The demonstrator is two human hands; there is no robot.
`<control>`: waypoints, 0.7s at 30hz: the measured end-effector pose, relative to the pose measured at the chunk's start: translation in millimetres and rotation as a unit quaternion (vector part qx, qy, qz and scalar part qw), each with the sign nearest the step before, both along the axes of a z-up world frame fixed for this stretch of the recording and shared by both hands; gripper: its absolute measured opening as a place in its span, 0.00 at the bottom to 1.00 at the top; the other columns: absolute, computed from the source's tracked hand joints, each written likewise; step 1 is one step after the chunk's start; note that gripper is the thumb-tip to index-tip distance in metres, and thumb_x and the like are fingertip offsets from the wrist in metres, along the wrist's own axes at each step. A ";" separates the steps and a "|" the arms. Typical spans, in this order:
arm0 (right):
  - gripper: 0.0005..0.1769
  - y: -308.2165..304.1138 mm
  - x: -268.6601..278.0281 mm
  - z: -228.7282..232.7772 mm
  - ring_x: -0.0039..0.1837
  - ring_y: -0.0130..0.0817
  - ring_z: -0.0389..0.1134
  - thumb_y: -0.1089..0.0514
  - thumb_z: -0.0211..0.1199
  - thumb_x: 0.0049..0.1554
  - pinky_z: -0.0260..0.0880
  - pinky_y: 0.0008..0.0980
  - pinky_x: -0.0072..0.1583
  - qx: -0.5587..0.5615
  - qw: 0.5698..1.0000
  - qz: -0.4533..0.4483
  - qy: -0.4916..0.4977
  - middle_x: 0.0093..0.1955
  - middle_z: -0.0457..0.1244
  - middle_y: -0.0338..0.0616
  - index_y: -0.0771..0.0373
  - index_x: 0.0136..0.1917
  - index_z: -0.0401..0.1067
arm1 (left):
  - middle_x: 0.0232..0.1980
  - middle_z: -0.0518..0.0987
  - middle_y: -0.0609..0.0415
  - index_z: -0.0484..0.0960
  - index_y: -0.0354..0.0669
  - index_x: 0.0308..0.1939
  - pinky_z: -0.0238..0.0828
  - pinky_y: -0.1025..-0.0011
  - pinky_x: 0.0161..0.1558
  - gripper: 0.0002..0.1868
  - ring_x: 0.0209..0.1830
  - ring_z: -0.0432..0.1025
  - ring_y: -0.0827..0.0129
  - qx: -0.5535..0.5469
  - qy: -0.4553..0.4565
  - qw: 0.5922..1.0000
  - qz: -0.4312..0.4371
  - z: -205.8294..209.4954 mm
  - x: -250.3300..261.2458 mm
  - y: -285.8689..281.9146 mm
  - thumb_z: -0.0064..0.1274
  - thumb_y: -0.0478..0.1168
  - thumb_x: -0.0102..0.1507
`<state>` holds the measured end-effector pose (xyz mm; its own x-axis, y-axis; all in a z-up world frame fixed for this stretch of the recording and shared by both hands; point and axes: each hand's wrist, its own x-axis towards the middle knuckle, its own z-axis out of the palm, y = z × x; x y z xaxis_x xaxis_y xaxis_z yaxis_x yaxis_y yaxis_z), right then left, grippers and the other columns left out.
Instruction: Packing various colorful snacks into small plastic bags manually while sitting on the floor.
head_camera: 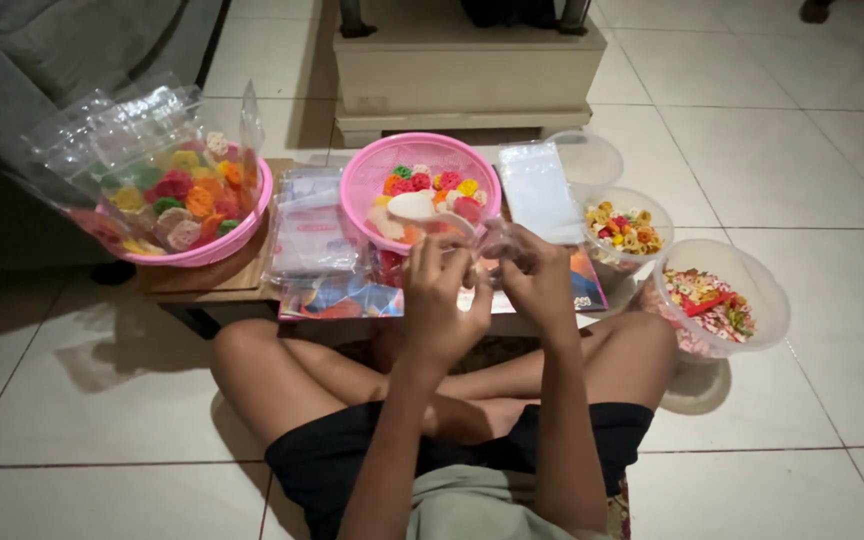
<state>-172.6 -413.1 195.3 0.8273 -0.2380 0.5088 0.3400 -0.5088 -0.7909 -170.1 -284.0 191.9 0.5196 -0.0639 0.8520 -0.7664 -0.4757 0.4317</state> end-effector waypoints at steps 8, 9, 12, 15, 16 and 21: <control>0.27 -64.7 3.6 -30.6 0.29 0.47 0.73 0.75 0.53 0.49 0.80 0.38 0.31 0.275 0.928 0.223 0.113 0.46 0.70 0.70 0.73 0.62 0.74 | 0.51 0.70 0.41 0.70 0.41 0.54 0.64 0.52 0.51 0.24 0.49 0.65 0.50 -0.185 0.201 0.961 0.028 -28.9 27.9 50.1 0.65 0.45 0.61; 0.26 -68.2 4.8 -33.6 0.29 0.46 0.73 0.75 0.53 0.49 0.80 0.36 0.30 0.286 0.920 0.245 0.114 0.50 0.70 0.70 0.75 0.61 0.73 | 0.29 0.82 0.53 0.81 0.45 0.35 0.72 0.71 0.34 0.07 0.26 0.74 0.71 -0.232 0.295 0.925 -0.057 -32.7 32.3 56.6 0.63 0.41 0.63; 0.28 -78.4 7.8 -43.1 0.33 0.47 0.75 0.77 0.53 0.52 0.82 0.34 0.32 0.328 0.869 0.362 0.078 0.54 0.70 0.68 0.70 0.65 0.72 | 0.26 0.83 0.42 0.83 0.39 0.31 0.73 0.74 0.19 0.04 0.12 0.74 0.68 -0.304 0.352 0.870 -0.166 -16.6 26.1 71.5 0.58 0.30 0.62; 0.33 -91.8 17.5 -60.0 0.31 0.51 0.75 0.76 0.52 0.53 0.80 0.31 0.28 0.338 0.825 0.449 0.054 0.53 0.68 0.77 0.65 0.72 0.67 | 0.19 0.74 0.50 0.81 0.39 0.28 0.67 0.77 0.13 0.07 0.08 0.68 0.73 -0.362 0.337 0.850 -0.178 -22.2 27.3 69.5 0.57 0.28 0.61; 0.33 -81.9 13.6 -46.0 0.31 0.51 0.75 0.76 0.52 0.53 0.80 0.31 0.28 0.337 0.826 0.449 0.054 0.53 0.68 0.77 0.65 0.72 0.67 | 0.19 0.74 0.50 0.81 0.39 0.28 0.67 0.77 0.13 0.07 0.08 0.68 0.73 -0.363 0.337 0.850 -0.179 -22.3 28.0 73.7 0.57 0.28 0.61; 0.77 -48.7 -3.2 -5.7 0.64 0.86 0.61 0.66 0.81 0.44 0.73 0.70 0.57 0.048 0.978 0.197 -0.048 0.77 0.47 0.78 0.45 0.84 0.23 | 0.09 0.68 0.52 0.80 0.43 0.23 0.48 0.79 0.08 0.14 0.05 0.59 0.77 -0.279 0.371 0.883 -0.069 -29.7 30.0 94.9 0.64 0.41 0.62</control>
<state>-175.8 -461.8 189.6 0.8145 0.0391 0.5788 0.5689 -0.2491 -0.7837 -140.1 -189.1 162.2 0.9681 0.1522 0.1992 -0.2081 0.0447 0.9771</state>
